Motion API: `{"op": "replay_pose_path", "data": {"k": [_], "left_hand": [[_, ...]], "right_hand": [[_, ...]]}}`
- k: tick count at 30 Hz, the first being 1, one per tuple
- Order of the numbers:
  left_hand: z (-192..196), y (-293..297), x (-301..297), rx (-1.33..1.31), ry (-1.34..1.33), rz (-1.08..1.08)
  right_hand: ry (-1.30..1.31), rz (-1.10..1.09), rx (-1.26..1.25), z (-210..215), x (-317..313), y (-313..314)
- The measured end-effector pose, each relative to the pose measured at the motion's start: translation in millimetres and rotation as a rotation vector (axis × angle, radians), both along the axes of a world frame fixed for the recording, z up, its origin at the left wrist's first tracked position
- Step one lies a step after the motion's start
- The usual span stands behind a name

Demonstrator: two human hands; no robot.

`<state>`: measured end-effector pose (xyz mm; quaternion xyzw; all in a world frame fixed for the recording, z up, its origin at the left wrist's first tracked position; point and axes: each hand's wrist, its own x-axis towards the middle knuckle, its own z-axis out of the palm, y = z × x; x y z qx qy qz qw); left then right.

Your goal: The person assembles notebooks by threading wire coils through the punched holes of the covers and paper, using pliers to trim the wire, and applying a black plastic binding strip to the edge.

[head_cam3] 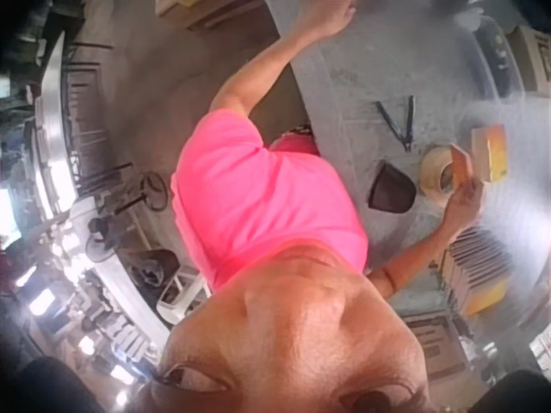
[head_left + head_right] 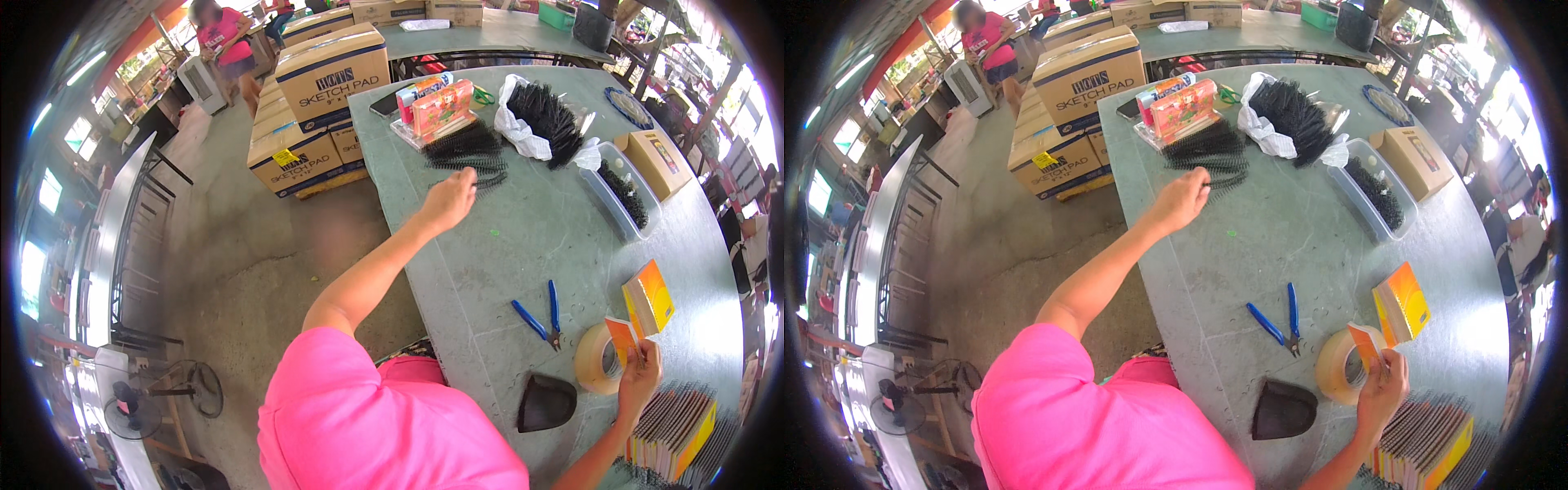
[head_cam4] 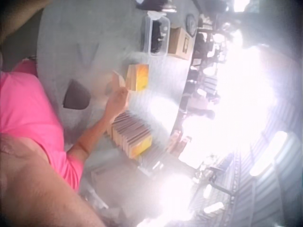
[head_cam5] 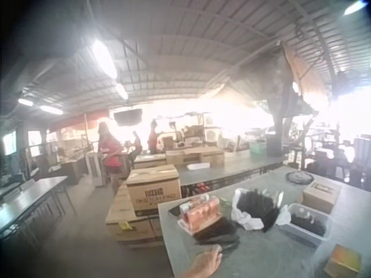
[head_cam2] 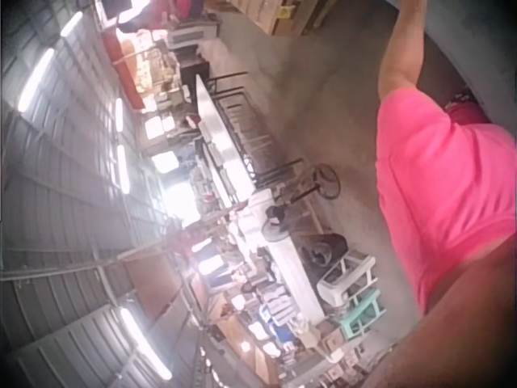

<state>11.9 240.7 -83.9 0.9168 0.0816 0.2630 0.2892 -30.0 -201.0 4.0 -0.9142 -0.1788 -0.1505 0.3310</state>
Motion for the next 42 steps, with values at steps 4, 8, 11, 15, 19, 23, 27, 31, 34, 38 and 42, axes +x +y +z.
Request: {"op": "replay_pose_path", "data": {"k": [4,8,11,15,19,23,27,31,34,38,42], "left_hand": [[18.8,-39.4,5.7,-0.092,-0.266,-0.235],[57.2,-74.1,6.1,-0.462,-0.43,-0.204],[-19.5,-57.9,13.4,-0.073,-0.143,-0.484],[4.4,-85.4,24.7,-0.385,-0.218,-0.323],[4.8,-61.0,16.7,-0.04,-0.488,-0.271],[53.8,-81.9,17.4,-0.715,-0.412,-0.345],[35.9,-102.5,29.3,-0.783,-0.237,-0.546],[76.0,-127.1,22.0,-0.442,-0.258,-0.539],[99.0,-171.8,17.3,0.102,-0.477,-0.583],[81.0,-198.4,6.5,-0.096,-0.222,-0.791],[73.2,-209.0,-19.7,-0.405,0.035,-0.897]], "right_hand": [[0.076,-0.06,-0.034,3.1,-5.9,11.4],[0.068,-0.085,-0.052,12.7,-9.5,5.4],[0.066,-0.03,0.018,7.4,-10.3,4.2],[-0.061,-0.059,-0.093,-3.8,-19.8,-8.9],[-0.026,-0.017,-0.13,11.9,-11.2,24.5],[0.049,-0.063,-0.108,12.7,-14.7,16.8],[0.03,-0.075,-0.12,15.7,-14.0,16.3],[0.031,-0.035,-0.101,12.4,-13.5,17.1],[0.042,-0.04,-0.066,8.5,-10.0,12.9],[0.078,-0.112,-0.113,9.3,-8.7,23.6],[0.1,-0.126,-0.11,11.9,-6.2,31.1]]}}
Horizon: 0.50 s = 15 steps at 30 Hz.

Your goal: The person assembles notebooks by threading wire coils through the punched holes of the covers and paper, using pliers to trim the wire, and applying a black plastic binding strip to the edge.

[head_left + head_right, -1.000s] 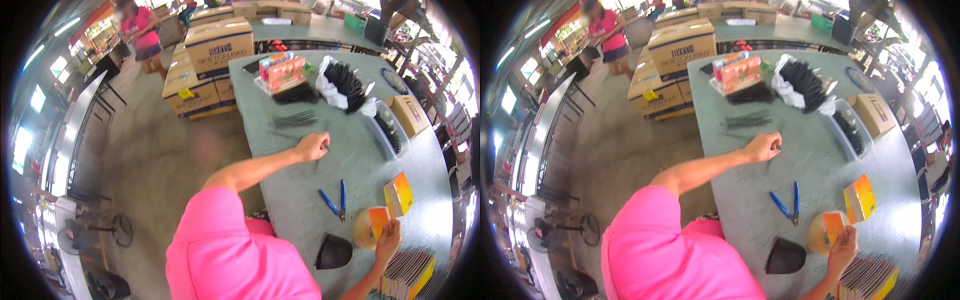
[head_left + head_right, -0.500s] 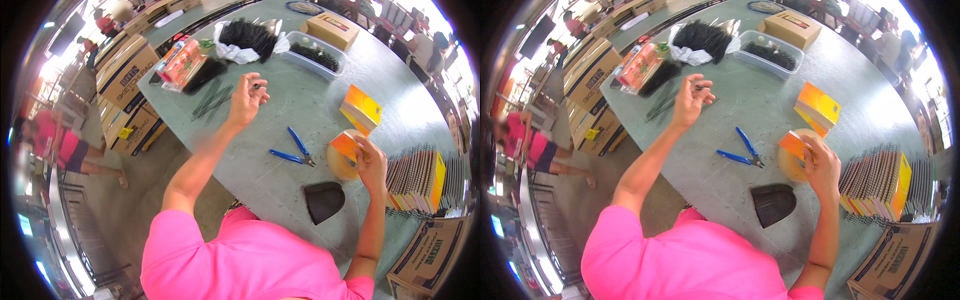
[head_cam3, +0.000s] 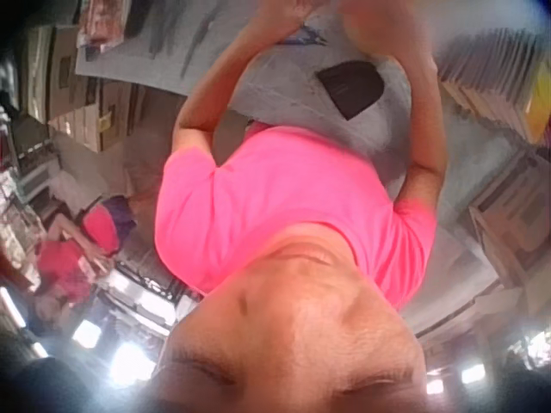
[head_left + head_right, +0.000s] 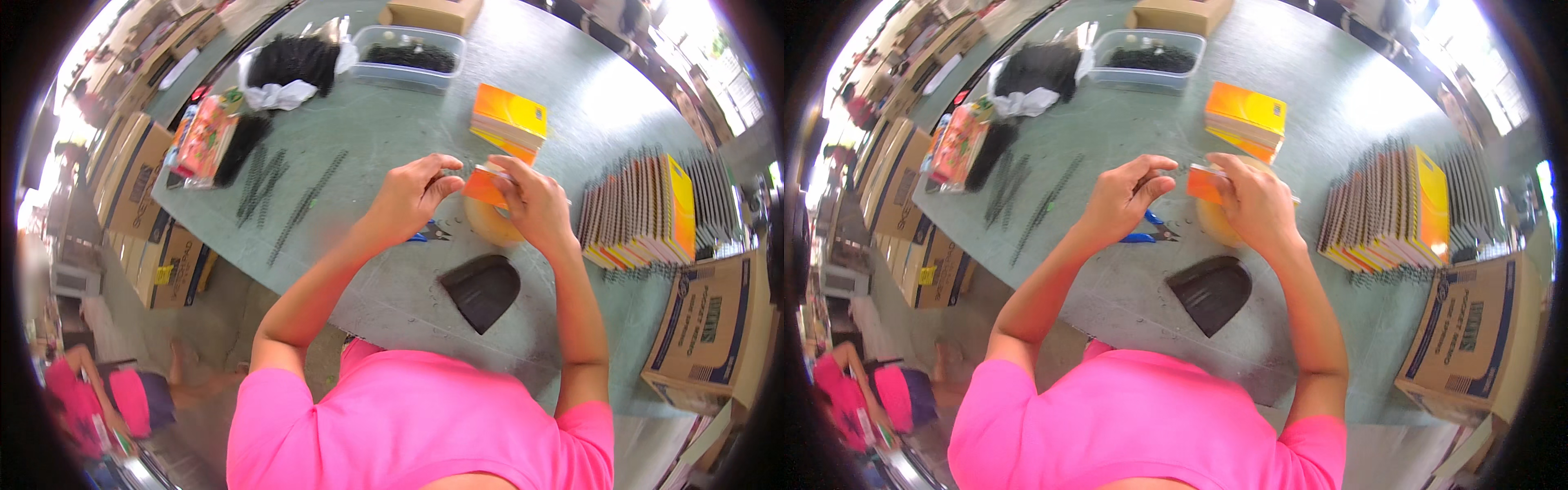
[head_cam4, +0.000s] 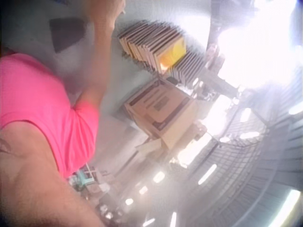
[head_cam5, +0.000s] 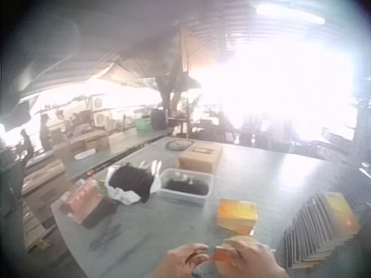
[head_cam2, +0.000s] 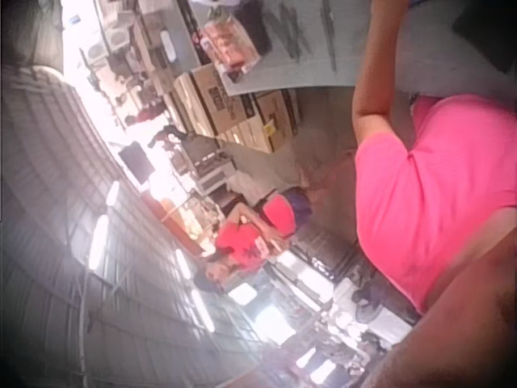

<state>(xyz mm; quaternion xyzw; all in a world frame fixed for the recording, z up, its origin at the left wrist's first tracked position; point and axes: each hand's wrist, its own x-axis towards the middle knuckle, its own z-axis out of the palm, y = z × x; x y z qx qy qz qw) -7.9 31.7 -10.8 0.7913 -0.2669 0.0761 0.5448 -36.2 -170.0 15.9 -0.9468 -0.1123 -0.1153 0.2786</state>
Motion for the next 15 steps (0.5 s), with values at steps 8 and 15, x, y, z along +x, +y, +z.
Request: {"op": "replay_pose_path", "data": {"k": [8,15], "left_hand": [[-3.9,-17.7,-5.7,0.041,-0.05,0.023],[-2.8,-17.9,-0.2,0.133,-0.152,0.122]], "right_hand": [[-0.157,0.104,0.032,-12.0,3.8,-10.0],[-0.125,0.117,0.056,-7.4,-0.1,-6.0]]}}
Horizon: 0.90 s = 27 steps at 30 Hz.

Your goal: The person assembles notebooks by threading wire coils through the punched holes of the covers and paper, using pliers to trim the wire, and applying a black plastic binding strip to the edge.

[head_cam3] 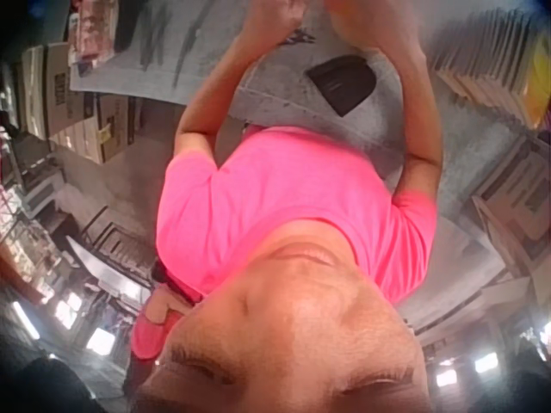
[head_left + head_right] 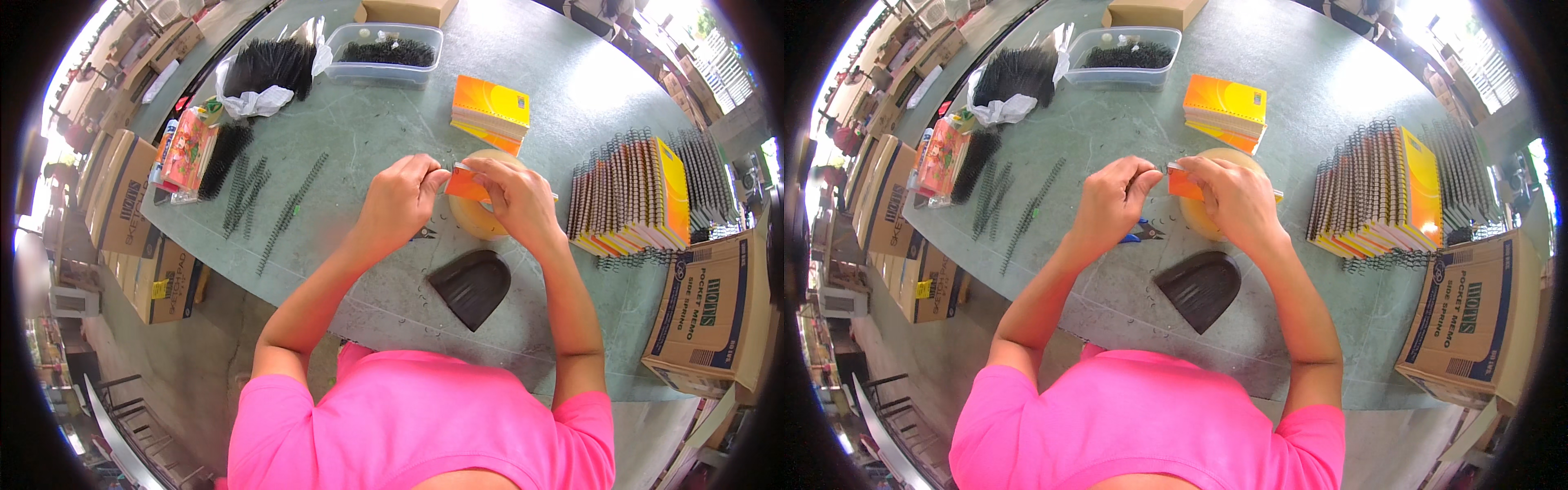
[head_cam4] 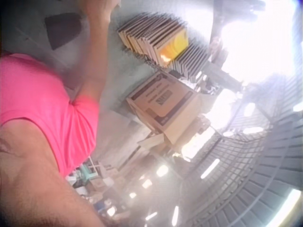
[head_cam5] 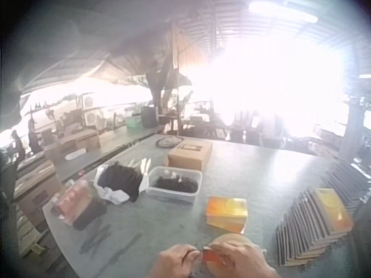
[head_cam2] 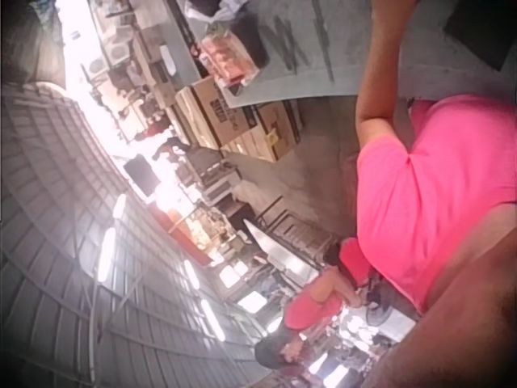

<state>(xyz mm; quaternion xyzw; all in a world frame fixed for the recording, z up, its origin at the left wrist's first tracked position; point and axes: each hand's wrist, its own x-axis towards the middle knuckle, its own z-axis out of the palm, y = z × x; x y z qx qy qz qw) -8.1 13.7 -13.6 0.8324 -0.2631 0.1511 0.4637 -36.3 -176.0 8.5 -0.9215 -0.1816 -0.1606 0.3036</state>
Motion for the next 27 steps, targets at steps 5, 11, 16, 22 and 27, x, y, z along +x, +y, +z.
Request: {"op": "replay_pose_path", "data": {"k": [5,11,16,22,27], "left_hand": [[23.7,3.9,13.6,0.098,0.494,-0.083],[15.8,7.1,23.4,0.062,0.184,-0.211],[21.9,0.4,32.2,0.17,0.006,-0.252],[38.9,23.6,31.0,0.33,0.312,-0.257],[49.0,7.6,24.9,0.208,0.322,-0.215]], "right_hand": [[-0.036,-0.027,-0.004,0.4,-1.5,2.6],[-0.055,-0.041,-0.104,-2.0,1.1,10.6],[-0.06,-0.069,-0.127,-8.5,6.0,3.8],[-0.117,-0.068,0.1,-4.2,7.6,15.8],[-0.023,0.014,0.137,-4.4,4.2,9.5]]}}
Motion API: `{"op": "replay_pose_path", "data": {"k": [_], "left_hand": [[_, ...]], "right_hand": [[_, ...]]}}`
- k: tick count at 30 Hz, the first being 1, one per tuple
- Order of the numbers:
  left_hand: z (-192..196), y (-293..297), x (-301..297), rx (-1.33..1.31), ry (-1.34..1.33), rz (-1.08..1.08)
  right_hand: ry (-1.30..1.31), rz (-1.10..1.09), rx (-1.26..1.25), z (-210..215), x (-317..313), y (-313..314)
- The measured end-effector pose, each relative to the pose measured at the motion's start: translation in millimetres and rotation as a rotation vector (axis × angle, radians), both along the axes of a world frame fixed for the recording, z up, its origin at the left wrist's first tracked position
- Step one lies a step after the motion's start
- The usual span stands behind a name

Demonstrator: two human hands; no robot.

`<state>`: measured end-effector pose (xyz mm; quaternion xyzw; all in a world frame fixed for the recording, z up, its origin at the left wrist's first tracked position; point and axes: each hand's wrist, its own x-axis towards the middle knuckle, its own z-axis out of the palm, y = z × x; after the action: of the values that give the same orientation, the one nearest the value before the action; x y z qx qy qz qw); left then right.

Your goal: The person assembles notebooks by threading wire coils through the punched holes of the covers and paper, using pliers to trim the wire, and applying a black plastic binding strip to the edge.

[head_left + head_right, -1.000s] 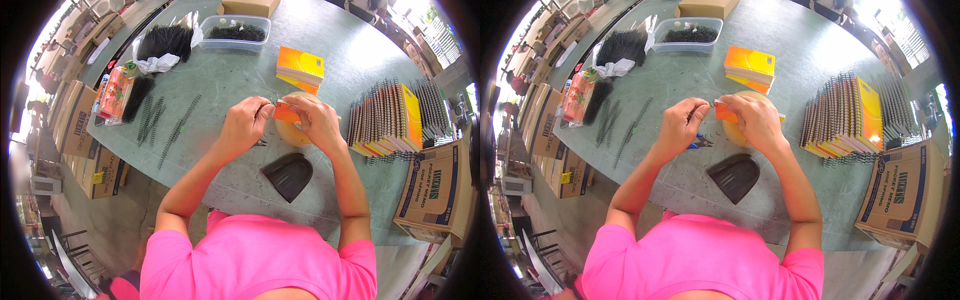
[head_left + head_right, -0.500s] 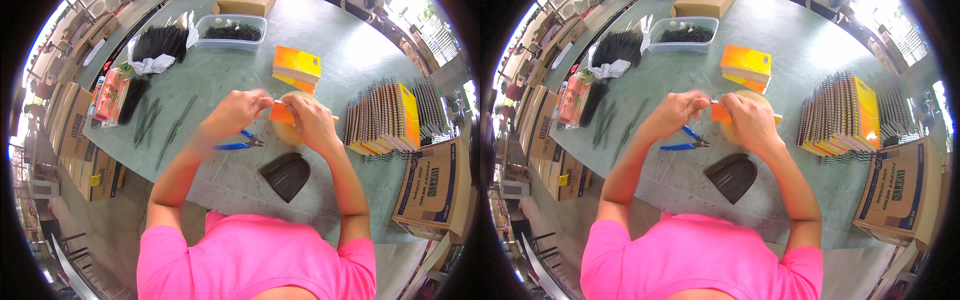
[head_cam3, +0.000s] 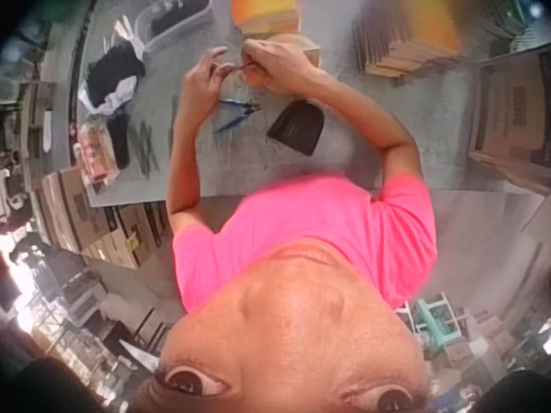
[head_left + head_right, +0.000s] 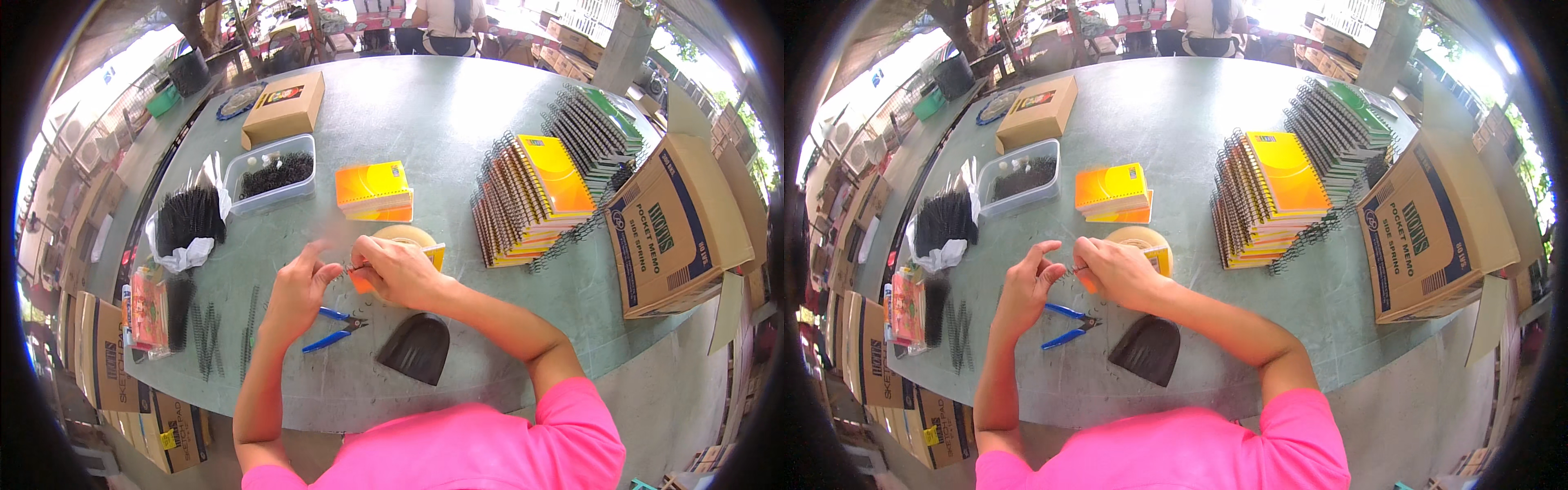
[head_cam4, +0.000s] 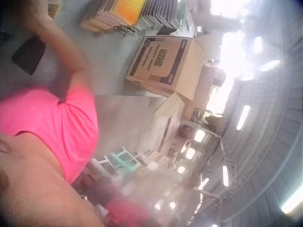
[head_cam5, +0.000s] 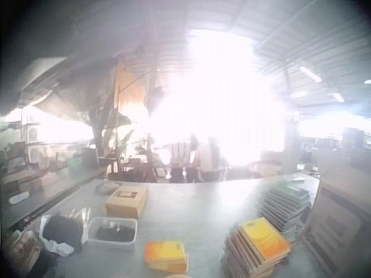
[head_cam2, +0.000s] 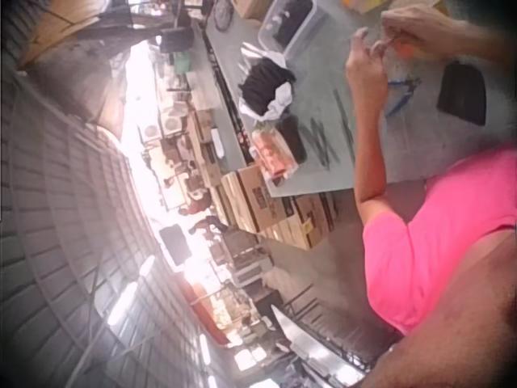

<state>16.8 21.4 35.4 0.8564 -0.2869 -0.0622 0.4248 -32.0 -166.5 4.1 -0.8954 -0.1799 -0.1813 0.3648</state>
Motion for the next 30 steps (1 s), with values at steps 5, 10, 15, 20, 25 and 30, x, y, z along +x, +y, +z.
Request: {"op": "replay_pose_path", "data": {"k": [5,10,15,20,25,30], "left_hand": [[-37.3,-13.0,-37.1,-0.002,-0.751,0.083],[-99.4,-40.2,-103.0,0.087,-0.318,-0.228],[-43.7,-21.9,-55.7,-0.053,-0.298,-0.152],[-34.5,-3.3,-40.0,0.115,-0.321,-0.192],[-7.8,-7.2,-23.5,-0.016,-0.54,-0.002],[-6.3,-13.7,-31.6,0.016,-0.576,-0.037]], "right_hand": [[0.039,0.022,0.059,-0.6,3.6,-4.5],[-0.035,-0.019,-0.009,-0.4,5.8,1.1],[0.501,-0.077,0.312,7.5,-20.4,-80.6],[0.492,-0.004,0.741,-26.5,-27.2,-68.7],[0.395,-0.014,0.661,-24.8,-29.4,-71.2],[0.397,-0.032,0.703,-33.8,-35.7,-71.6]]}}
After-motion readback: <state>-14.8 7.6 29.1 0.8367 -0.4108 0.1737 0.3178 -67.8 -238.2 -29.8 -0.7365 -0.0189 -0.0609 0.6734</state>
